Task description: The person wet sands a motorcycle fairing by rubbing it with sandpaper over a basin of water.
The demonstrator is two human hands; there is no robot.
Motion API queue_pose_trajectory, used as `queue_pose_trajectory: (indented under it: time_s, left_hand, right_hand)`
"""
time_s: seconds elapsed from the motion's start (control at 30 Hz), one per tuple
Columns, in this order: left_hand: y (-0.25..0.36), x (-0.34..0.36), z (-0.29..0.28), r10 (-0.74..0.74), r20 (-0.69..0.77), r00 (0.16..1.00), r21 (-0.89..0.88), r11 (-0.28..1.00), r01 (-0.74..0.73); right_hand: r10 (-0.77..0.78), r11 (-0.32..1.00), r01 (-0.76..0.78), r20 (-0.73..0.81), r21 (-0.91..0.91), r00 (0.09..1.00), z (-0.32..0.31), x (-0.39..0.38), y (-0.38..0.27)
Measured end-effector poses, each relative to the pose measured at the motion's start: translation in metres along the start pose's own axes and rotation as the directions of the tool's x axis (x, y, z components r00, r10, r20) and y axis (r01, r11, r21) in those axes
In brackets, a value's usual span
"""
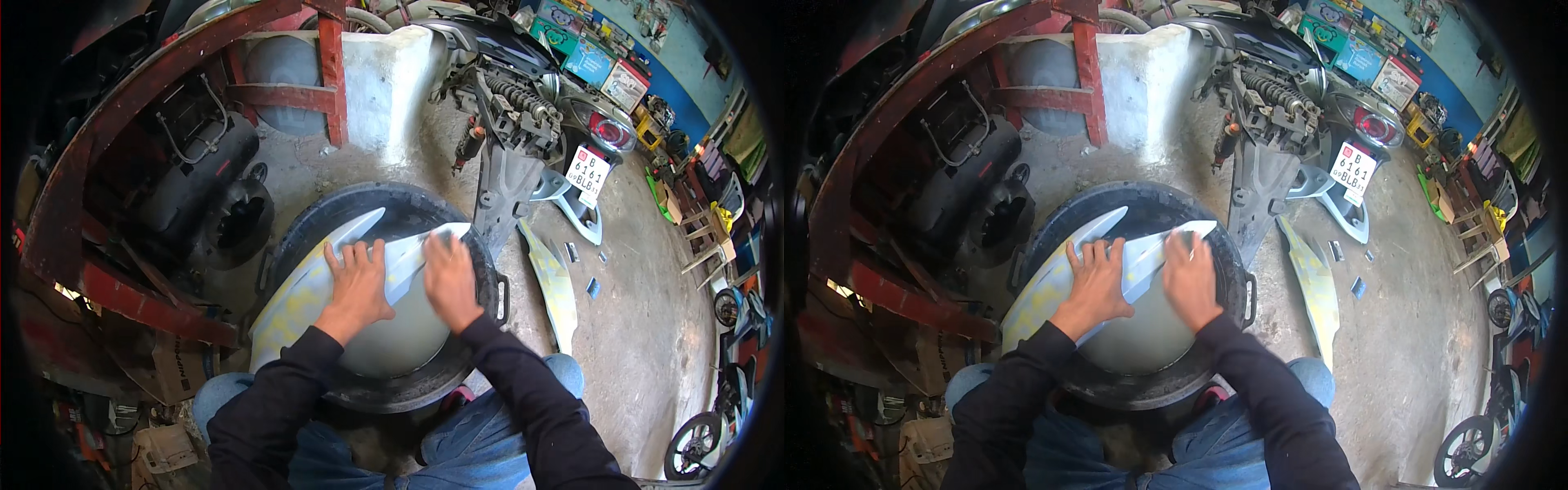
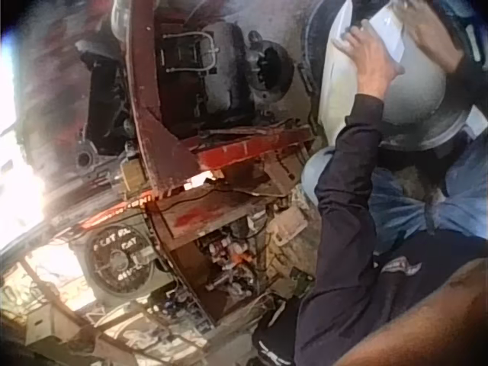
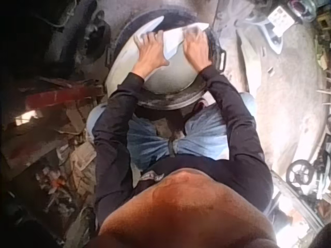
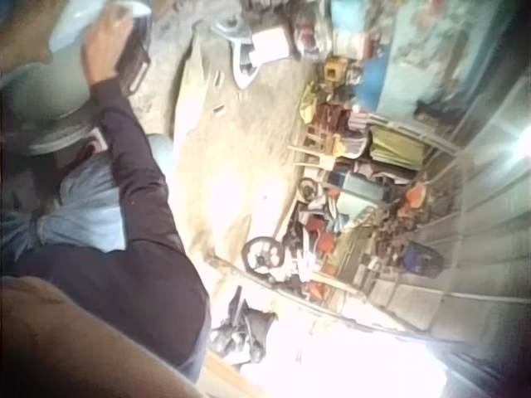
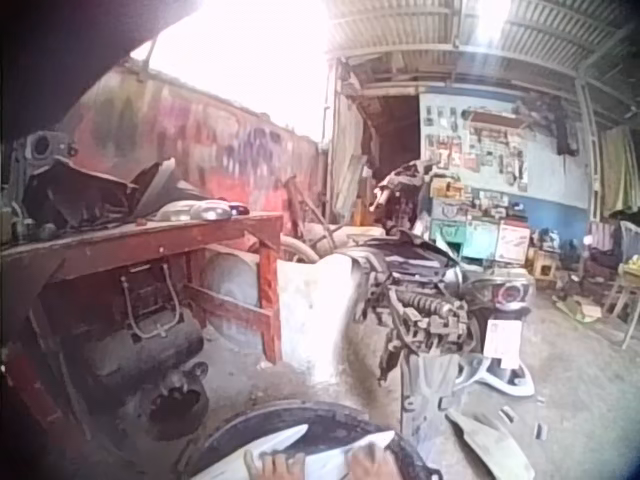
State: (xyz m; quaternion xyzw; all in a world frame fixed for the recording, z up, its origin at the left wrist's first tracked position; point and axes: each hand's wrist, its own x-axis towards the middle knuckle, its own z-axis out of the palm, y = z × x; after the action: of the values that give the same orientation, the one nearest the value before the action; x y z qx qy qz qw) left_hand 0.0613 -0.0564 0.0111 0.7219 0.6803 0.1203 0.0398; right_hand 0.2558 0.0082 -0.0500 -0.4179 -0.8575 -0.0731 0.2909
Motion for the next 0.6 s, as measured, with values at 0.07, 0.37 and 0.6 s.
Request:
queue_pose_trajectory:
  time_s: [0.07, 0.37, 0.6]
  left_hand:
    - [-0.006, -0.003, 0.000, -0.013, -0.008, 1.000, 0.013, 1.000, 0.013]
    - [-0.004, 0.001, 0.002, -0.020, 0.017, 1.000, 0.013, 1.000, 0.020]
    - [-0.006, -0.001, 0.003, -0.040, 0.021, 0.999, 0.026, 0.999, 0.039]
  right_hand:
    - [-0.052, 0.995, 0.046, 0.062, 0.083, 0.997, -0.005, -0.008, -0.022]
    - [-0.043, 0.996, 0.039, 0.044, 0.078, 0.998, -0.001, 0.001, -0.007]
    - [-0.033, 0.996, 0.026, 0.089, 0.088, 0.995, -0.002, -0.006, -0.019]
